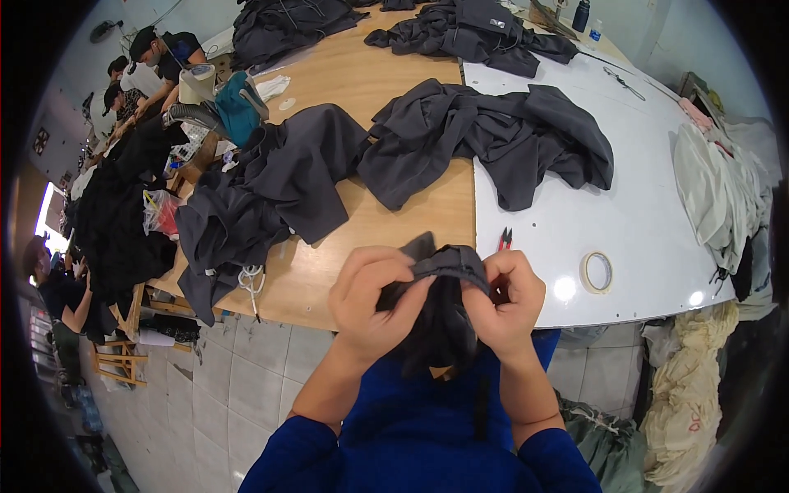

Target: The person is trimming loose threads from a fabric garment using nippers and then applying white adhesive tape to a section of the material.

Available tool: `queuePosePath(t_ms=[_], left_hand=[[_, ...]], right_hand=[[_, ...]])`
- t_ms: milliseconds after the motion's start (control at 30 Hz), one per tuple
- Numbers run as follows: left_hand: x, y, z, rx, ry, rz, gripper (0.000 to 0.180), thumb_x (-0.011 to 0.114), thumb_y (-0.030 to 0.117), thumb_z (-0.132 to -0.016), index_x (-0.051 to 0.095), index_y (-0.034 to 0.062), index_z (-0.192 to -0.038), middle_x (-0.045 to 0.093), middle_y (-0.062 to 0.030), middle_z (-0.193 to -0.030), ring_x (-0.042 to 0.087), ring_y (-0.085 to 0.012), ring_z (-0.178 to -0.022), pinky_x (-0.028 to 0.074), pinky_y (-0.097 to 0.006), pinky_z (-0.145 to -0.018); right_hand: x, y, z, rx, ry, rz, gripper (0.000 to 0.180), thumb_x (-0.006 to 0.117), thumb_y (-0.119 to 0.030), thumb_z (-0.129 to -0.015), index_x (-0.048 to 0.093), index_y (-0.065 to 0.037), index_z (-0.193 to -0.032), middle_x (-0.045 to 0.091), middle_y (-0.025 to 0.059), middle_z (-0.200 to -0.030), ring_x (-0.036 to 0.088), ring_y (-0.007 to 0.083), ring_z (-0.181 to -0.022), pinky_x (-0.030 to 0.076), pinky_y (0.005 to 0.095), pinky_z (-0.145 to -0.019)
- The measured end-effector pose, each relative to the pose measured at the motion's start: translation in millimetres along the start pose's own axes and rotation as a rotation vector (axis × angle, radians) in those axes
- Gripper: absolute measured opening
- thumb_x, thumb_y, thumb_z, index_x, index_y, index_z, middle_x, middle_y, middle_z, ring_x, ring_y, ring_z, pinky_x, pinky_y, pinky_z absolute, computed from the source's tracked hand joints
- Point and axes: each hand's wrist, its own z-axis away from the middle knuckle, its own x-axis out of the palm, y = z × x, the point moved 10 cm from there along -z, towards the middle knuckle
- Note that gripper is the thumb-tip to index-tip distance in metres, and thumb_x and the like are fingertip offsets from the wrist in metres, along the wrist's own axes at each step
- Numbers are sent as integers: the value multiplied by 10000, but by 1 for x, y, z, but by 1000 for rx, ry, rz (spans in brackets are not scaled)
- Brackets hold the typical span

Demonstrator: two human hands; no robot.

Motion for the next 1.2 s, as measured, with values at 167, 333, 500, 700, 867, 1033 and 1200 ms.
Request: queuePosePath(t_ms=[167,333,500,700,867,1033,1200], left_hand=[[29,-28,22,-206,-40,178,230,696,-74,-708,531,-2,-851,630,-137,-874,622,-173,-699,491,-237,-603],[20,-63,33,-430,175,427,172,622,-77,-809,486,4,-877,637,-96,-868,584,-70,-715,458,-177,-594],[23,-57,28,-447,65,493,146,607,-44,-830,506,-14,-930,637,-108,-892,597,-92,-757,474,-199,-664],[43,-51,37,-447,-217,570,346,699,79,-780,502,18,-1058,598,-149,-1117,612,-220,-968,443,-355,-901],[48,-43,32,-204,-227,191,719,801,214,-666,409,58,-1249,540,-171,-1210,532,-346,-1094,154,-527,-1056],[63,-63,42,-344,-409,374,638,775,215,-692,473,30,-1222,580,-154,-1101,569,-292,-1008,384,-393,-934],[73,-61,39,-471,-530,538,414,743,182,-710,563,26,-1049,615,-95,-914,587,-256,-855,440,-325,-797]], right_hand=[[9,22,3,169,74,-250,187,622,62,-769,482,-17,-865,524,-12,-740,461,17,-632,363,162,-545],[41,23,15,281,-191,-615,353,581,86,-820,426,2,-1125,522,28,-894,510,75,-780,425,204,-727],[36,20,9,229,-129,-472,515,615,79,-802,386,16,-1259,540,29,-894,525,80,-782,439,209,-734],[30,37,4,313,-151,-512,421,660,67,-779,502,5,-1164,576,42,-914,538,58,-779,439,184,-691],[35,36,4,387,-115,-719,331,653,55,-792,512,-1,-1086,585,38,-895,551,55,-743,456,181,-639],[31,42,1,424,-87,-698,232,594,5,-856,527,8,-1078,594,47,-856,570,66,-701,475,187,-634],[30,53,4,527,-99,-758,165,514,-72,-927,544,12,-1066,596,50,-779,585,82,-649,487,190,-603]])
